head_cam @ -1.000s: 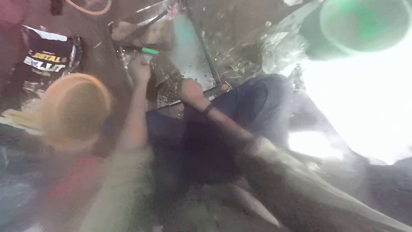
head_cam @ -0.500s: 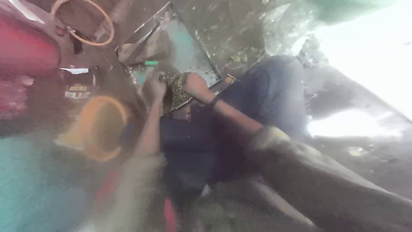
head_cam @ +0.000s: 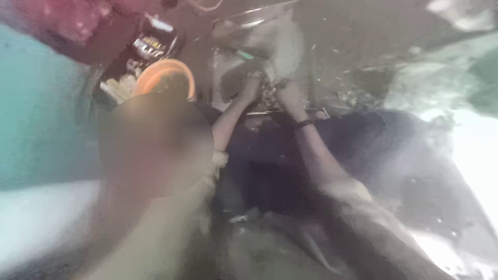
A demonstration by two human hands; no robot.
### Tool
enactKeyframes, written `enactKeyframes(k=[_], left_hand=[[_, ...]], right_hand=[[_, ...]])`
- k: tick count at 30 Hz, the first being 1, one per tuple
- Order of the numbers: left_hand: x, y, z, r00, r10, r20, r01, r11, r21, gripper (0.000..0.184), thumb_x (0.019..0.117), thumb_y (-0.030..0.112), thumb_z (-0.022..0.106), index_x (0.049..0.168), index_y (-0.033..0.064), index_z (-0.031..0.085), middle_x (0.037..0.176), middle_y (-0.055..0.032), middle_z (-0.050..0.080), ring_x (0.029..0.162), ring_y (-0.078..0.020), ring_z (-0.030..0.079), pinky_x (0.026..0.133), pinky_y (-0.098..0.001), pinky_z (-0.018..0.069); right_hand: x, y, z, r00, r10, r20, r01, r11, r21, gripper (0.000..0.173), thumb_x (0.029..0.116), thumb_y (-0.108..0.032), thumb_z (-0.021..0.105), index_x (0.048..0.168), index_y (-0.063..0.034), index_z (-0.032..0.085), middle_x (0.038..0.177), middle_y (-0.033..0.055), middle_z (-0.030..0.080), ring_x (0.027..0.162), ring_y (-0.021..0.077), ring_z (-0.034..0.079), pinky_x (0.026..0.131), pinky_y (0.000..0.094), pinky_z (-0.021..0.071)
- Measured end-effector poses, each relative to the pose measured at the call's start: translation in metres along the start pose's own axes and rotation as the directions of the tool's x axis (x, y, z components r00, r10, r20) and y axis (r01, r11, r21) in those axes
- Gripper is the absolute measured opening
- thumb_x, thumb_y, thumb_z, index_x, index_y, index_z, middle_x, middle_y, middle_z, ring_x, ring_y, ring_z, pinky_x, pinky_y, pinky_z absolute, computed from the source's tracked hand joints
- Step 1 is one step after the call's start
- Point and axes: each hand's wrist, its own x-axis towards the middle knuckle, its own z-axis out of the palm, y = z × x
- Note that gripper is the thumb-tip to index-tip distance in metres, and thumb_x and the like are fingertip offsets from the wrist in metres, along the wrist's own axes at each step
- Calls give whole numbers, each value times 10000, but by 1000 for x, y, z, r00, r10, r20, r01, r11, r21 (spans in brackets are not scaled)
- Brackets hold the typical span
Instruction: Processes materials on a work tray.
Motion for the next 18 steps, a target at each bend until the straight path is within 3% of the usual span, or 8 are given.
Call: enactKeyframes(k=[1, 2, 5, 6, 9, 11, 14, 18], left_hand=[[-6, 3, -4, 1000, -11, -9, 11, 999, -32, 367, 971, 192, 680, 1274, -15, 670, 1428, -228, 583, 1391, -360, 515, 1201, -480, 399], [-10, 4, -4, 999, -10, -33, 9, 999, -51, 364, 977, 190, 670, 1288, 2, 671, 1417, -214, 600, 1373, -351, 536, 1184, -488, 418], [-30, 8, -9, 1000, 11, 8, -10, 998, -70, 455, 944, 143, 688, 1390, 64, 638, 1438, -168, 610, 1383, -318, 535, 1186, -478, 406], [-38, 13, -14, 998, 9, 67, -6, 999, -53, 470, 935, 160, 705, 1393, 81, 640, 1386, -164, 645, 1334, -325, 578, 1140, -503, 448], [-54, 22, -9, 981, 42, 188, -50, 998, 35, 344, 912, 225, 729, 1234, 105, 711, 1263, -124, 697, 1221, -320, 635, 1065, -561, 490], [-63, 34, -16, 976, 82, 202, -90, 995, 34, 272, 947, 225, 704, 1177, 81, 722, 1232, -132, 701, 1205, -323, 631, 1060, -565, 462], [-75, 47, -26, 990, 107, 95, -106, 994, -7, 300, 968, 206, 672, 1243, 90, 705, 1275, -111, 692, 1247, -291, 615, 1066, -530, 456], [-113, 50, -47, 979, 129, -156, -153, 976, -156, 199, 973, 156, 656, 1132, 112, 767, 1197, -72, 723, 1137, -234, 664, 998, -458, 500]], right_hand=[[26, 17, 6, 999, -28, -18, 27, 999, -40, 369, 1102, -173, 455, 1394, 31, 551, 1355, 270, 611, 1256, 405, 605, 1059, 578, 470], [72, 58, 43, 897, -219, -385, 222, 974, -38, 313, 1023, -175, 544, 1175, 54, 694, 1083, 295, 708, 981, 436, 699, 864, 629, 539], [132, 87, 45, 954, -174, -244, 178, 984, -6, 341, 1040, -221, 529, 1289, -28, 657, 1173, 228, 691, 1025, 355, 682, 925, 589, 534], [138, 88, 44, 960, -166, -225, 165, 986, -20, 342, 1034, -217, 514, 1283, -38, 667, 1164, 219, 696, 1009, 337, 685, 918, 584, 537], [141, 91, 46, 962, -155, -223, 159, 987, 3, 329, 1051, -219, 459, 1249, -55, 663, 1001, 98, 660, 786, 131, 585, 766, 383, 528], [141, 92, 47, 964, -147, -222, 154, 988, 15, 325, 1060, -227, 448, 1231, -45, 656, 910, 55, 620, 698, 87, 513, 692, 337, 489], [140, 95, 50, 965, -129, -230, 144, 988, 49, 315, 1082, -267, 428, 1194, -82, 658, 800, -39, 559, 597, 20, 476, 603, 248, 465], [142, 100, 52, 961, -137, -241, 161, 984, 83, 318, 1099, -301, 399, 1110, -100, 644, 719, -91, 508, 553, -1, 462, 569, 231, 461]])
